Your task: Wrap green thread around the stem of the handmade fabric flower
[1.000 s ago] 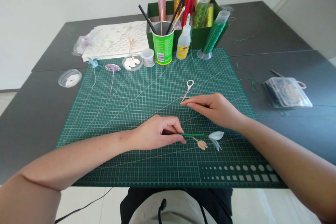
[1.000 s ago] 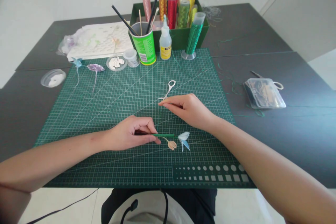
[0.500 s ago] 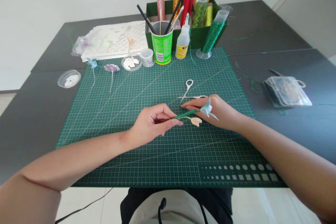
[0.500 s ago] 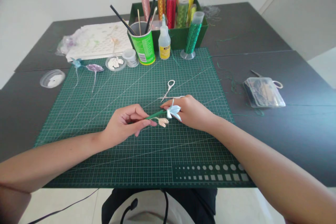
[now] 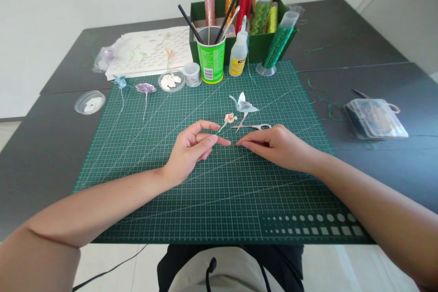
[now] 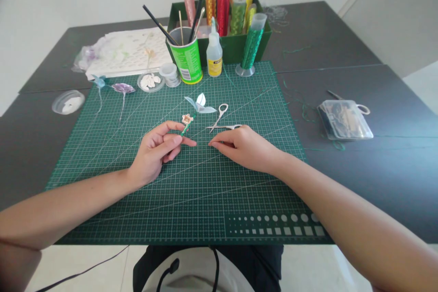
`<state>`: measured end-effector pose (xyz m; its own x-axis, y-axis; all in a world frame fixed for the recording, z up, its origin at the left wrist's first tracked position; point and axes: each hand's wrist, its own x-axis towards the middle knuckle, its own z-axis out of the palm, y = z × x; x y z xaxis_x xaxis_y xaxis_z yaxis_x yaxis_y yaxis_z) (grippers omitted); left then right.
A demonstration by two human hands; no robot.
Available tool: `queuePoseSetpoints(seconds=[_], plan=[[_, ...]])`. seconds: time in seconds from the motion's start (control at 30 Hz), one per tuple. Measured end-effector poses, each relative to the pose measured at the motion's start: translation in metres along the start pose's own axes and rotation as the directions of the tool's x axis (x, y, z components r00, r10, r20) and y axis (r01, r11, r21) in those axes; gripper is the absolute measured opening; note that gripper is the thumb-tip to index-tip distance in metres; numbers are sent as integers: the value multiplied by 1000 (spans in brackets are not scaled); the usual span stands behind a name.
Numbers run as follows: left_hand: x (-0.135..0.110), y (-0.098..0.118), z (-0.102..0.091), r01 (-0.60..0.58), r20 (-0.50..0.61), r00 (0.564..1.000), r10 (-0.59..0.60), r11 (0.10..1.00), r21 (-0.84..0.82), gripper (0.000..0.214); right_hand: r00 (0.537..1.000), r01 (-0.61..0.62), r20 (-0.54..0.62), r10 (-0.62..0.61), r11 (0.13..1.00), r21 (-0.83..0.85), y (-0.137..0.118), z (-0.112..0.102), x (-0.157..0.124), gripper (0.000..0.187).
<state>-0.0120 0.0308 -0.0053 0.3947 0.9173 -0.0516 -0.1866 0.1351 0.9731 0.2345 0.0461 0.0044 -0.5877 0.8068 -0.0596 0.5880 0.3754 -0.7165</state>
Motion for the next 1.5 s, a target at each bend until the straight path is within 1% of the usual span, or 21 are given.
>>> queuePoseSetpoints(seconds=[0.13,0.2,0.27,0.4,0.47,0.53,0.6,0.67,0.8,0.87,0.93,1.0,1.07,1.13,1.2,1.33,1.5], plan=[[2,0,1,23,-51,998,-23,1000,1,20,999,-29,24,29,1000,-8,1,-3,0,36],[3,0,1,16,-74,997,-14,1000,27,19,996,-45,73,45,999,4,1,-5,0,35],[3,0,1,4,-105,994,3,998,59,19,988,-44,150,39,999,29,-1,-6,-1,35],[6,0,0,23,-169,986,-5,994,104,20,945,36,317,-78,990,137,-15,-9,-7,38],[7,0,-1,51,-171,985,-27,989,138,21,925,63,351,-143,971,229,-24,-12,-12,38],[7,1,-1,78,-143,989,-49,975,207,21,924,82,329,-196,940,332,-33,-16,-17,33],[6,1,-1,101,-93,993,-76,947,305,20,929,106,281,-241,901,421,-38,-20,-23,27],[5,2,1,122,-41,992,-116,912,392,18,938,132,224,-264,871,474,-39,-25,-26,22],[-1,3,6,141,58,980,-189,876,461,13,968,171,73,-240,845,506,-37,-31,-30,17],[-5,3,9,139,133,963,-235,855,500,11,972,207,-19,-235,810,549,-38,-30,-29,16],[-10,3,12,107,223,938,-266,832,544,9,975,215,-80,-208,777,592,-39,-28,-27,17],[-14,3,13,53,299,919,-258,831,554,10,985,174,-98,-144,791,586,-40,-25,-25,17],[-17,1,13,7,346,908,-236,835,551,10,992,113,-112,-64,842,527,-39,-22,-22,15],[-18,0,13,-12,364,903,-227,835,550,7,990,69,-141,-5,889,452,-37,-20,-19,16],[-18,0,12,-11,368,902,-226,840,542,5,984,37,-174,36,917,397,-34,-17,-17,18],[-16,0,12,-18,390,891,-233,840,543,4,976,28,-212,49,939,342,-28,-12,-13,21],[-15,2,11,-2,391,886,-247,844,536,3,974,-5,-215,77,948,317,-23,-7,-10,22]])
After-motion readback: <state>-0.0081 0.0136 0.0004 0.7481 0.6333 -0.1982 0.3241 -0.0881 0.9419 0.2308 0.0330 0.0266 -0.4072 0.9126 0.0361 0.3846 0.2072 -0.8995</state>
